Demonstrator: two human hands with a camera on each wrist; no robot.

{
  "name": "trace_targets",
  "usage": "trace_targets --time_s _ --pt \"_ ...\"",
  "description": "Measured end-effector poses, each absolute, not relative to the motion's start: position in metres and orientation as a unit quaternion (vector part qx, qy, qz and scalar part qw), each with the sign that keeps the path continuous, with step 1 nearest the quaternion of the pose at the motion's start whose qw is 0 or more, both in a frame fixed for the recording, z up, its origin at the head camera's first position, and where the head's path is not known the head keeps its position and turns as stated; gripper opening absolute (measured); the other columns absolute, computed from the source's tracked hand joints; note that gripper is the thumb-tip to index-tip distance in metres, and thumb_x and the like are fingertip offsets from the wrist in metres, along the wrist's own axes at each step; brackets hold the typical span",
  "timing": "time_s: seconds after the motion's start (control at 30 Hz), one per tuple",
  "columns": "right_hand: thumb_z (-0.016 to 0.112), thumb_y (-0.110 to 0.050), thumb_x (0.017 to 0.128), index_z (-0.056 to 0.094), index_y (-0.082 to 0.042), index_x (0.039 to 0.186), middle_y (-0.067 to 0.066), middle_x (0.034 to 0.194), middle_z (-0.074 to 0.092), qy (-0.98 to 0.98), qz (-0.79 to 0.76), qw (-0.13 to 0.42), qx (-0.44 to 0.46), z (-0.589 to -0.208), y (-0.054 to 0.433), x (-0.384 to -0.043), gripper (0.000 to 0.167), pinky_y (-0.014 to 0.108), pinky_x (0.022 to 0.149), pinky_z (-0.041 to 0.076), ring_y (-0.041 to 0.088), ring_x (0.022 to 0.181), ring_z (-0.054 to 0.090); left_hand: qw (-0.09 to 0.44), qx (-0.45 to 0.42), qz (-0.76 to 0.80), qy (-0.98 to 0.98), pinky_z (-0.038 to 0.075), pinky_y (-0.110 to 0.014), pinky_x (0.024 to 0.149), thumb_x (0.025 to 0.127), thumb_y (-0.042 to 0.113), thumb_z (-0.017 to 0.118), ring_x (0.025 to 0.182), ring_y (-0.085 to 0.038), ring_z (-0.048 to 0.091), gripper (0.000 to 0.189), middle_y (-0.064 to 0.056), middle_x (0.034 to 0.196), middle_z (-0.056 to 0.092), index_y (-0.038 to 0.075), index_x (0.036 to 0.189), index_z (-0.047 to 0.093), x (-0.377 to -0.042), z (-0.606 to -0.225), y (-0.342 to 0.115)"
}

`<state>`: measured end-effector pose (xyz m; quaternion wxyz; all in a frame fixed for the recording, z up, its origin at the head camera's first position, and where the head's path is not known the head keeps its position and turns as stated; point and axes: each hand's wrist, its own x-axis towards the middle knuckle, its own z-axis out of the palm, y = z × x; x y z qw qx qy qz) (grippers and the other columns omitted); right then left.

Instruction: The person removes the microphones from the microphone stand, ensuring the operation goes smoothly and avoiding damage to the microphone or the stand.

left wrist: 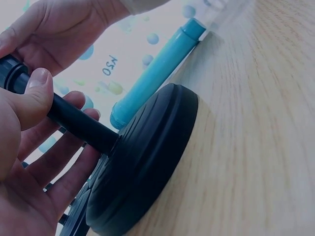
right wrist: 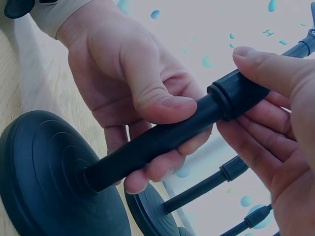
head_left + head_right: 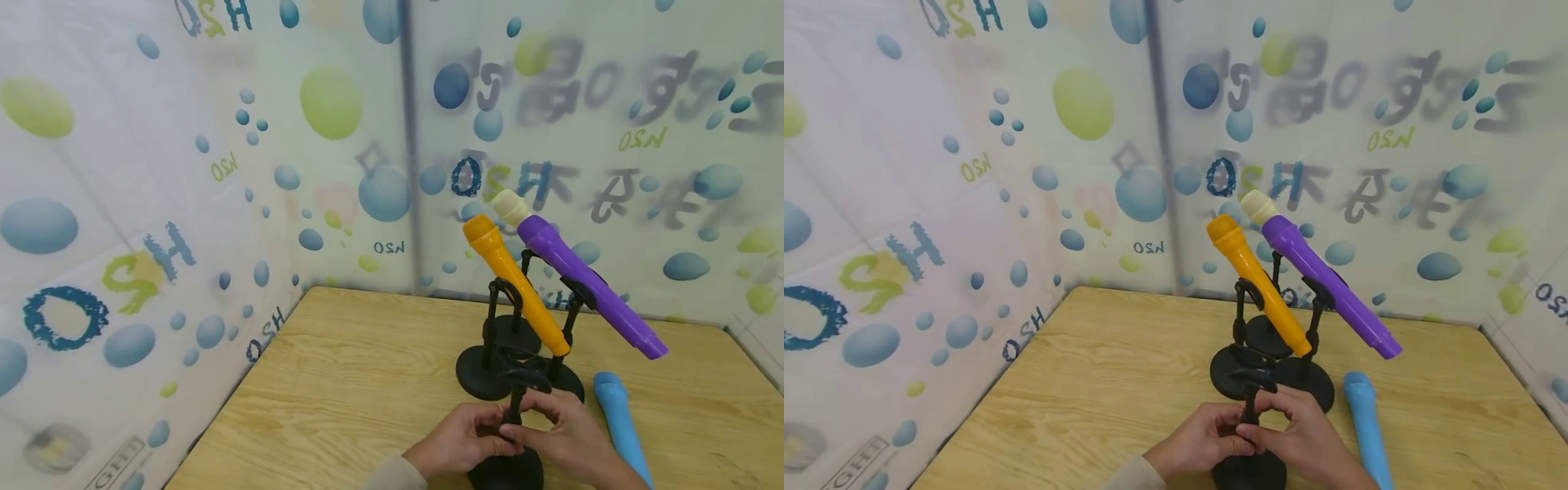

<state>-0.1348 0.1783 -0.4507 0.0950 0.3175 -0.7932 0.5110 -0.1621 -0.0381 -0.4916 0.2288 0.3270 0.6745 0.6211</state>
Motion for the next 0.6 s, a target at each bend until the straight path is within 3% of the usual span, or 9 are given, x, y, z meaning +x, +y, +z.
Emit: trace_targets --time_s 0.23,0.6 --pt "0.084 -0.002 0.092 0.078 -0.016 0.105 -0.001 0.103 0.082 -0.779 0.525 0.092 0.33 -0.4494 0.1797 -0.136 0.02 0.023 0.087 0.063 0.013 0.097 0.076 0.228 0.318 0.617 0.683 0.058 -0.019 0.099 0.104 0.004 0.069 0.1 0.006 0.072 0.021 -0.023 0.121 0.079 -0.003 0.123 0.073 -0.1628 -0.4897 -0.0363" --pt "0.083 0.003 0.09 0.079 -0.013 0.107 0.004 0.105 0.082 -0.775 0.529 0.087 0.335 -0.4535 0.1813 -0.138 0.024 0.02 0.088 0.062 0.012 0.101 0.075 0.219 0.323 0.609 0.691 0.059 -0.019 0.096 0.104 0.003 0.069 0.098 0.008 0.071 0.02 -0.023 0.118 0.079 -0.004 0.122 0.074 -0.1624 -0.4901 -0.0367"
